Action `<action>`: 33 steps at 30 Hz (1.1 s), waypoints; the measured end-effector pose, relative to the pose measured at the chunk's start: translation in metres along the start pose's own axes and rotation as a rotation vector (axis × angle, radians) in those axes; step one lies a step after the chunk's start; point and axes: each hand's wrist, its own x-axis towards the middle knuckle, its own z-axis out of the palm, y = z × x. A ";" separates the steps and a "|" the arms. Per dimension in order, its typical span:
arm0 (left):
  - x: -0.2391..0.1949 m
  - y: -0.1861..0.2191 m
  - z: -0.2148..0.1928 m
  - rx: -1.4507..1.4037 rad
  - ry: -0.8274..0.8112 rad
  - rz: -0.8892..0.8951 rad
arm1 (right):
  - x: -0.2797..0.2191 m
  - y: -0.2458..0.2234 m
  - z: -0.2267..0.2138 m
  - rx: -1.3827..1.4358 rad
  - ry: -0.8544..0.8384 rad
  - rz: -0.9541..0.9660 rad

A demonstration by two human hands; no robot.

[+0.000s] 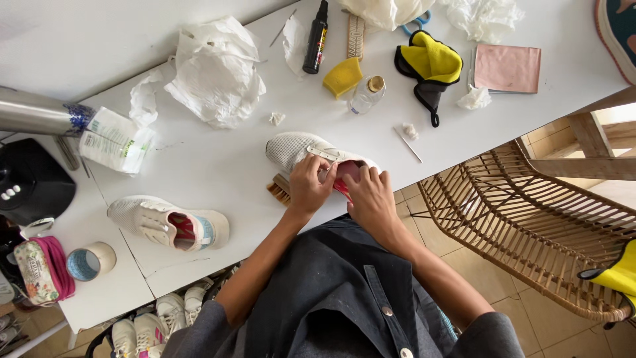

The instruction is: The person threads white shoelaces through the eyelets of a white sneaker placed on a white table. They pull the laces through, adjust the tension, and tie the laces into a knot.

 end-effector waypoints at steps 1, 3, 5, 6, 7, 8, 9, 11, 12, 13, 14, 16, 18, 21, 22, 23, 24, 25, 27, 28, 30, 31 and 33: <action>0.002 0.002 0.000 -0.002 -0.001 -0.002 | 0.002 0.005 0.008 -0.001 -0.003 0.001; 0.003 0.006 -0.002 -0.011 -0.009 0.010 | 0.006 0.011 0.025 0.036 0.029 -0.007; 0.001 -0.002 0.003 -0.034 -0.005 0.006 | 0.014 0.016 0.008 0.160 0.038 0.015; 0.000 -0.005 0.006 -0.058 -0.001 0.003 | 0.017 0.019 -0.002 0.284 0.046 0.038; 0.000 -0.006 0.006 -0.056 0.005 -0.001 | 0.021 0.015 -0.010 0.281 0.045 0.032; 0.000 -0.006 0.006 -0.078 0.015 -0.014 | 0.024 0.010 -0.019 0.343 0.136 -0.042; 0.000 -0.007 0.007 -0.099 0.025 -0.027 | 0.027 0.006 -0.028 0.405 0.227 -0.116; -0.001 -0.010 0.007 -0.100 0.019 -0.023 | 0.049 0.010 0.029 0.457 0.273 -0.145; 0.001 -0.011 0.008 -0.104 0.010 -0.010 | 0.060 0.014 0.057 0.509 0.326 -0.166; 0.002 -0.011 0.007 -0.106 0.011 -0.009 | 0.060 0.014 0.057 0.507 0.327 -0.164; 0.004 -0.013 0.003 -0.113 0.006 -0.028 | 0.062 0.013 0.056 0.511 0.344 -0.185; 0.008 -0.013 -0.001 -0.117 -0.002 -0.052 | 0.056 0.006 0.031 0.520 0.356 -0.205; 0.014 -0.010 0.000 -0.110 0.026 -0.065 | 0.043 -0.003 -0.018 0.329 0.269 -0.105; 0.006 -0.011 0.003 -0.107 0.039 -0.090 | 0.026 0.006 -0.031 0.099 0.172 0.105; 0.007 -0.008 0.000 -0.110 0.037 -0.093 | 0.029 0.011 -0.020 0.098 0.168 0.107; 0.008 -0.005 -0.002 -0.127 0.025 -0.099 | 0.030 0.015 -0.008 0.085 0.168 0.084; 0.010 -0.003 -0.006 -0.140 0.013 -0.102 | 0.034 0.019 0.004 0.074 0.171 0.060; 0.010 -0.005 -0.005 -0.139 0.012 -0.102 | 0.035 0.018 0.007 0.075 0.171 0.060; 0.008 -0.008 -0.002 -0.110 0.017 -0.089 | 0.035 0.014 0.013 0.015 0.215 0.024; 0.008 -0.007 -0.001 -0.111 0.016 -0.086 | 0.034 0.011 0.015 0.015 0.216 0.026; 0.009 -0.005 -0.002 -0.118 0.007 -0.097 | 0.031 0.003 0.019 -0.057 0.171 0.034; 0.009 -0.006 -0.002 -0.116 0.009 -0.097 | 0.031 -0.001 0.010 -0.056 0.172 0.032; 0.008 -0.007 0.000 -0.104 0.006 -0.107 | 0.030 -0.008 -0.006 -0.092 0.208 -0.011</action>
